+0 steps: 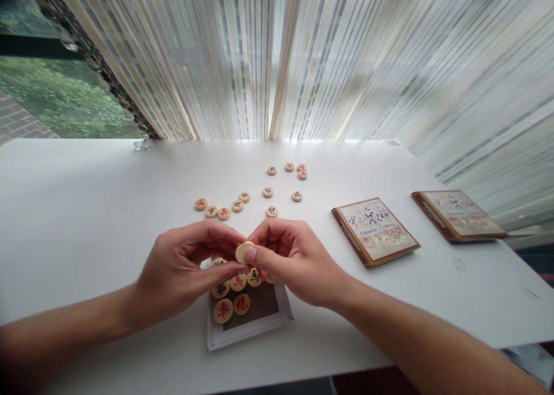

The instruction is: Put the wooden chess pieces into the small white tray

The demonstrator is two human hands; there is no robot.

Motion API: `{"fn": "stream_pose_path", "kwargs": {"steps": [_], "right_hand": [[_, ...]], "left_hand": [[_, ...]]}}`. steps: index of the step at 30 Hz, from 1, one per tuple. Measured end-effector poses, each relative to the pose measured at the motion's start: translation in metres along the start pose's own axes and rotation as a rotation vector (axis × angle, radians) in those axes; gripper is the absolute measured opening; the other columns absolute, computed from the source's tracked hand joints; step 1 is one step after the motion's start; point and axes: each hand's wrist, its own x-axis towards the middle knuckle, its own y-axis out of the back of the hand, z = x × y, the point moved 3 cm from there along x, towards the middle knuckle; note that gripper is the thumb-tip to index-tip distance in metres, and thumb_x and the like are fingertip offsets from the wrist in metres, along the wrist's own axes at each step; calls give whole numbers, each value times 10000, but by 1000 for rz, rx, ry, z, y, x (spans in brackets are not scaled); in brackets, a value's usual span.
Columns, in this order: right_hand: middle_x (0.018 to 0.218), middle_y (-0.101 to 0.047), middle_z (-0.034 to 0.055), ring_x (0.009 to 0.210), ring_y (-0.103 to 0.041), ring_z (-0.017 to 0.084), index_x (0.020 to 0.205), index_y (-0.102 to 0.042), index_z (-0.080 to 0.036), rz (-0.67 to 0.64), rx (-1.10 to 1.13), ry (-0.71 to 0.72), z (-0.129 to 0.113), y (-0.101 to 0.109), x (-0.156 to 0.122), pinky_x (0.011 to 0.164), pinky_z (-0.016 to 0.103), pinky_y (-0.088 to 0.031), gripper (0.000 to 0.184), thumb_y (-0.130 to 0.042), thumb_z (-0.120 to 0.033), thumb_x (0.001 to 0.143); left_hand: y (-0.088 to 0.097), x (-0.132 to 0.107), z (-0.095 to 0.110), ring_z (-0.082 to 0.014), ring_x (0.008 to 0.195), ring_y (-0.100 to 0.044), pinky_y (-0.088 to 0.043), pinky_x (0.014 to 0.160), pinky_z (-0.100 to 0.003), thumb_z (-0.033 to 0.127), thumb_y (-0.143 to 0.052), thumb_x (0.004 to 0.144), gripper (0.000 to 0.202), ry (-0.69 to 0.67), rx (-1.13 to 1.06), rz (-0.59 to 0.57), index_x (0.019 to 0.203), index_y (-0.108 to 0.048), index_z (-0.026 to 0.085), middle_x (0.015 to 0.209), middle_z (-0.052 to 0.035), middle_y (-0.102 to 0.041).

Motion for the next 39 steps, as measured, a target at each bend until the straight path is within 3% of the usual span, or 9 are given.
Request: {"fn": "stream_pose_path", "kwargs": {"steps": [15, 20, 26, 30, 35, 39], "right_hand": [[577, -641, -30, 524, -522, 71, 716, -705, -145, 38, 17, -22, 2, 0, 0, 494, 170, -392, 297, -972, -272, 747], [634, -697, -13, 549, -575, 80, 782, -755, -150, 75, -41, 49, 1, 0, -1, 502, 169, -437, 216, -953, -236, 771], [765, -772, 19, 656, -679, 105, 942, -821, -168, 102, -250, 238, -8, 2, -3, 586, 185, -532, 102, -868, -217, 866], [873, -819, 67, 725, -742, 149, 1021, -826, -162, 112, -376, 307, -9, 5, -2, 634, 234, -589, 139, -834, -221, 896], [884, -822, 82, 719, -725, 164, 1011, -818, -142, 88, -483, 343, -8, 8, -1, 635, 268, -604, 174, -865, -212, 859], [881, -812, 86, 693, -704, 163, 1016, -806, -133, 54, -581, 335, -8, 9, -2, 623, 285, -599, 185, -847, -252, 880]], "left_hand": [[-1, 0, 2, -141, 824, -826, -670, 777, -163, -1, -823, 844, 216, -17, 52, -34, 1013, -764, 120, 902, -56, -848], [0, 0, -2, -138, 823, -808, -678, 780, -182, 69, -852, 842, 259, -38, 79, -38, 1066, -740, 135, 932, -43, -821], [8, 2, -8, -124, 832, -794, -671, 791, -181, 70, -811, 878, 184, -64, 162, 57, 1021, -751, 169, 921, -16, -796], [15, 6, -5, -136, 860, -770, -654, 803, -215, 33, -799, 871, 172, -247, 359, 100, 963, -756, 172, 912, -24, -779], [18, 5, 4, -137, 886, -757, -618, 821, -224, 5, -783, 884, 156, -572, 648, 32, 945, -763, 147, 963, -74, -784], [17, 1, 2, -131, 870, -748, -610, 797, -210, -2, -761, 901, 160, -636, 702, -27, 984, -762, 135, 971, -83, -760]]}}
